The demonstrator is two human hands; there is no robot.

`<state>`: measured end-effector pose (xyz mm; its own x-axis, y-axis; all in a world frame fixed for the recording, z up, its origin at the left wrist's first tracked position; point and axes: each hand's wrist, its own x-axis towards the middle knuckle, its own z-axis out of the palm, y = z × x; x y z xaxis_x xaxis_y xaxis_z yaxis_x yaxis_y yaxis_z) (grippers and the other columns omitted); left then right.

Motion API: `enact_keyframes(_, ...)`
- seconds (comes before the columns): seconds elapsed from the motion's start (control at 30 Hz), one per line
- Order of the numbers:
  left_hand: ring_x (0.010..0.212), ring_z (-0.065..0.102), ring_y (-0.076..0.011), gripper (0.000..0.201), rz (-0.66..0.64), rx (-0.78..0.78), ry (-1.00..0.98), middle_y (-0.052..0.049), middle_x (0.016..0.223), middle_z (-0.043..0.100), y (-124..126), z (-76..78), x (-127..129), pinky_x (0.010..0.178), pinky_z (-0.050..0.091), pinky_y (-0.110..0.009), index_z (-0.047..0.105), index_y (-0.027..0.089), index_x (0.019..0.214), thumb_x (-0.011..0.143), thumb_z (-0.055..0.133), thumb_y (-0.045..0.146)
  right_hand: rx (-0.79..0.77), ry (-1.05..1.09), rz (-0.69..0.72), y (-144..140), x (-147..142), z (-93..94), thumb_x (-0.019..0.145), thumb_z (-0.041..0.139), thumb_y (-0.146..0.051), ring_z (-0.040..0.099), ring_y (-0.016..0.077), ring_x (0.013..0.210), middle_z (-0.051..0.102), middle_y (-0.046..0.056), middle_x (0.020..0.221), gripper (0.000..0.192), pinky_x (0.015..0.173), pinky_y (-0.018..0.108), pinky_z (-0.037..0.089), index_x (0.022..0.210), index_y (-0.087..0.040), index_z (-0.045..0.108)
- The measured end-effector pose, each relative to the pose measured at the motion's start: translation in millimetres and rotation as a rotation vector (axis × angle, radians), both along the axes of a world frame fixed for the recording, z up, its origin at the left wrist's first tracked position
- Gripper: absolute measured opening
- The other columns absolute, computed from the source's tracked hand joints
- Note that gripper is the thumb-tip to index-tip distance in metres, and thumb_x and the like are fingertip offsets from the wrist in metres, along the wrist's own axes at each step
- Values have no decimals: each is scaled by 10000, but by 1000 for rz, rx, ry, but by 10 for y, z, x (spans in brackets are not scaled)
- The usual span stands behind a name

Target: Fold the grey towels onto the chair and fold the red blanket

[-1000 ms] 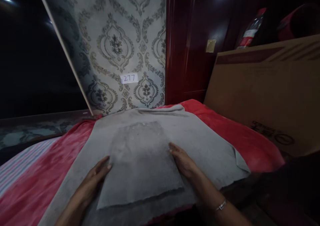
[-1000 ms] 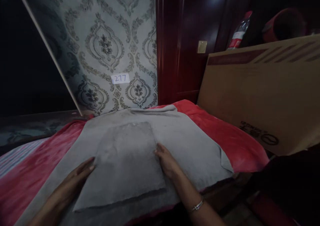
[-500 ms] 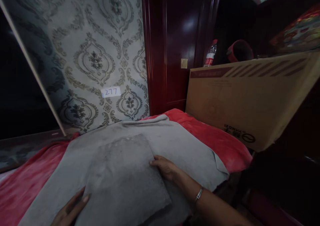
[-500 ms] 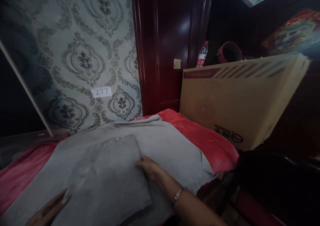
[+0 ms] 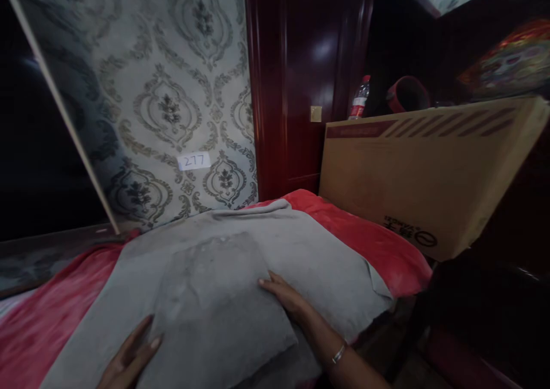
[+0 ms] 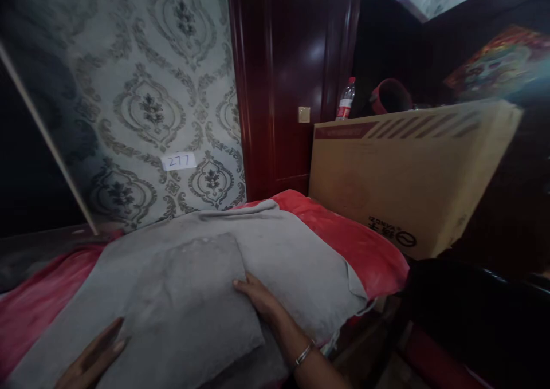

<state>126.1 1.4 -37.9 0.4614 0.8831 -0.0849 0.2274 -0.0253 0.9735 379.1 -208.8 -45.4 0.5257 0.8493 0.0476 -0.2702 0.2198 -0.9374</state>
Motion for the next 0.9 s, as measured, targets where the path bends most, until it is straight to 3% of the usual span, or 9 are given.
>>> enact_keyframes(0.2, 1156, 654, -355, 1022, -54, -60, -96, -162, 1170, 706, -120, 3, -95, 1049, 495, -472, 507, 173, 1449, 599, 804, 657, -38, -82, -119, -165, -122, -122, 645, 781, -622, 585, 355, 1233, 663, 82, 1305, 753, 1115, 534, 381, 1293, -265, 643)
enact_keyframes(0.3, 1202, 622, -334, 1063, -97, -48, -100, -196, 1261, 645, -141, -75, -147, 1061, 472, -451, 432, 132, 1496, 637, 773, 657, -138, -110, -172, -198, -85, -260, 690, 721, -620, 542, 366, 1297, 642, 81, 1347, 770, 1140, 537, 364, 1365, -269, 605)
enact_keyframes(0.43, 1245, 575, -316, 950, -136, -28, -120, -172, 1288, 617, -144, -216, -160, 1039, 471, -436, 432, 180, 1497, 705, 749, 599, -278, -181, -222, -224, -6, -386, 671, 701, -614, 473, 361, 1371, 621, 96, 1381, 851, 1146, 485, 385, 1430, -259, 553)
enact_keyframes(0.67, 1089, 584, -268, 941, -151, -85, -225, -112, 1180, 608, -129, -387, -125, 967, 468, -395, 430, 190, 1489, 681, 793, 507, -418, -153, -193, -287, -129, -223, 667, 704, -631, 634, 338, 1187, 650, 59, 1348, 888, 927, 399, 583, 1465, -298, 501)
enact_keyframes(0.8, 900, 594, -213, 1026, -186, -133, -288, -76, 1071, 618, -140, -440, -78, 857, 478, -364, 357, 177, 1514, 646, 817, 473, -469, -137, -236, -307, -240, -122, 642, 749, -598, 664, 325, 1128, 694, 32, 1280, 845, 825, 353, 610, 1388, -250, 555)
enact_keyframes(0.9, 862, 598, -204, 1056, -208, -157, -349, -69, 1024, 636, -159, -463, -51, 808, 475, -344, 323, 169, 1527, 637, 823, 440, -518, -183, -244, -341, -161, -181, 661, 730, -610, 651, 334, 1146, 696, 19, 1272, 752, 818, 395, 613, 1328, -289, 597)
